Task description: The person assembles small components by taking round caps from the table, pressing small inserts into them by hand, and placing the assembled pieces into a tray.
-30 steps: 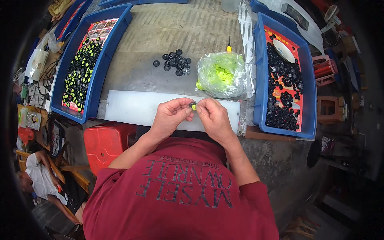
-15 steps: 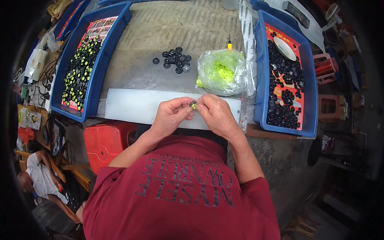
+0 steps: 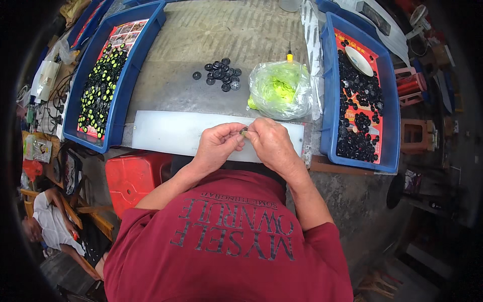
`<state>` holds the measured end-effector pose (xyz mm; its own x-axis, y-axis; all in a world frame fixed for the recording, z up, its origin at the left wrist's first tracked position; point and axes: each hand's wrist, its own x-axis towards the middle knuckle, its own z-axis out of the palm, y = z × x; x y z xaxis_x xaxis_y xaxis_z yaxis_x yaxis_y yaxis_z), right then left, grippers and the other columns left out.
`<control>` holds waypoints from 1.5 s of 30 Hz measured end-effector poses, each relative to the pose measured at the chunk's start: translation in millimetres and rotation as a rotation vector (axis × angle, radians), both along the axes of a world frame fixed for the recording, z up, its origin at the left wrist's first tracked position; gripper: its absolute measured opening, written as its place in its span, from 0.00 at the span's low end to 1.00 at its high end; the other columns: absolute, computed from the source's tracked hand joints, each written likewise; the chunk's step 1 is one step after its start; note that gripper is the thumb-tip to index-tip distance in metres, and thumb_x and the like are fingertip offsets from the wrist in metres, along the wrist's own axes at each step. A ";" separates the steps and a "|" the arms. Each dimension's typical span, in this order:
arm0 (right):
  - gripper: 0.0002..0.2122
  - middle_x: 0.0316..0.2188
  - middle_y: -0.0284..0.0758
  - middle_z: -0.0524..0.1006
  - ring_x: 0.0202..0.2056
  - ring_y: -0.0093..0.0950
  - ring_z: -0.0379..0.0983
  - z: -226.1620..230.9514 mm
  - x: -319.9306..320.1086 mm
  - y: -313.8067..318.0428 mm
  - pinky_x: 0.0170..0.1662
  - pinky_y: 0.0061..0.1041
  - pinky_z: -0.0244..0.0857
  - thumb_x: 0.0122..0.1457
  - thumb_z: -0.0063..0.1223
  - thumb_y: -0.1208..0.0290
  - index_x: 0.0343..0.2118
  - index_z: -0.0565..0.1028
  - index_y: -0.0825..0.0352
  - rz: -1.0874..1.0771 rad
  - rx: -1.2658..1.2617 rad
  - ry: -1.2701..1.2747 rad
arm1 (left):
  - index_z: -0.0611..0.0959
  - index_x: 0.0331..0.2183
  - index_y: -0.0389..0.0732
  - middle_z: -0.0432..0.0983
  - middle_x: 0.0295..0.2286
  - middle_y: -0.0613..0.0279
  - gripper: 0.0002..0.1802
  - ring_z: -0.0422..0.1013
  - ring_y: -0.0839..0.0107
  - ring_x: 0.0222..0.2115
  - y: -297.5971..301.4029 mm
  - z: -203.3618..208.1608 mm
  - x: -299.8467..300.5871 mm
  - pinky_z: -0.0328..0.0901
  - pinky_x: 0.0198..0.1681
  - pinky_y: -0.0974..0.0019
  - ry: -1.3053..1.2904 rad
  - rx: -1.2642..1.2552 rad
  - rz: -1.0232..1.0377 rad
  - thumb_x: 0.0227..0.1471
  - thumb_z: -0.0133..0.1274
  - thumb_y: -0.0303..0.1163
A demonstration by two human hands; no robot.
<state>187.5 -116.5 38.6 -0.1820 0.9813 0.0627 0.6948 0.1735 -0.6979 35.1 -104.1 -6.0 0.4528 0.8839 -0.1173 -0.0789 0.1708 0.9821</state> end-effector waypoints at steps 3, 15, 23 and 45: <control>0.05 0.18 0.42 0.69 0.23 0.38 0.67 -4.8 -4.8 -1.8 0.26 0.31 0.59 0.44 0.50 0.76 0.20 0.67 0.71 -0.041 0.088 -0.010 | 0.73 0.36 0.31 0.71 0.24 0.65 0.12 0.67 0.81 0.23 0.0 -5.4 0.2 0.65 0.27 0.78 -0.022 -0.013 0.018 0.45 0.47 0.21; 0.06 0.18 0.37 0.71 0.20 0.19 0.64 -16.6 3.3 -5.1 0.24 0.20 0.59 0.49 0.49 0.73 0.25 0.70 0.72 -0.167 -0.203 0.389 | 0.72 0.37 0.30 0.71 0.25 0.62 0.13 0.67 0.79 0.24 3.7 2.7 -1.7 0.65 0.29 0.77 -0.218 -0.221 -0.027 0.46 0.47 0.22; 0.07 0.19 0.38 0.72 0.21 0.22 0.66 -19.1 4.1 -9.7 0.25 0.21 0.60 0.50 0.47 0.72 0.27 0.71 0.72 -0.163 -0.197 0.382 | 0.72 0.37 0.30 0.71 0.25 0.62 0.13 0.67 0.79 0.23 4.1 4.5 -2.5 0.64 0.29 0.77 -0.229 -0.240 -0.032 0.46 0.47 0.23; 0.04 0.16 0.30 0.69 0.18 0.15 0.60 -22.7 -7.2 -16.1 0.20 0.15 0.55 0.49 0.49 0.76 0.24 0.70 0.71 -0.133 -0.036 0.498 | 0.74 0.32 0.32 0.71 0.23 0.63 0.08 0.66 0.81 0.21 1.3 17.9 -6.8 0.63 0.25 0.78 -0.265 -0.170 -0.022 0.46 0.47 0.23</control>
<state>180.4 -132.6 15.8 -0.0119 0.9971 0.0756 0.2916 0.0757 -0.9535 28.4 -102.8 11.9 0.5062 0.8513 -0.1381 -0.3225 0.3354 0.8852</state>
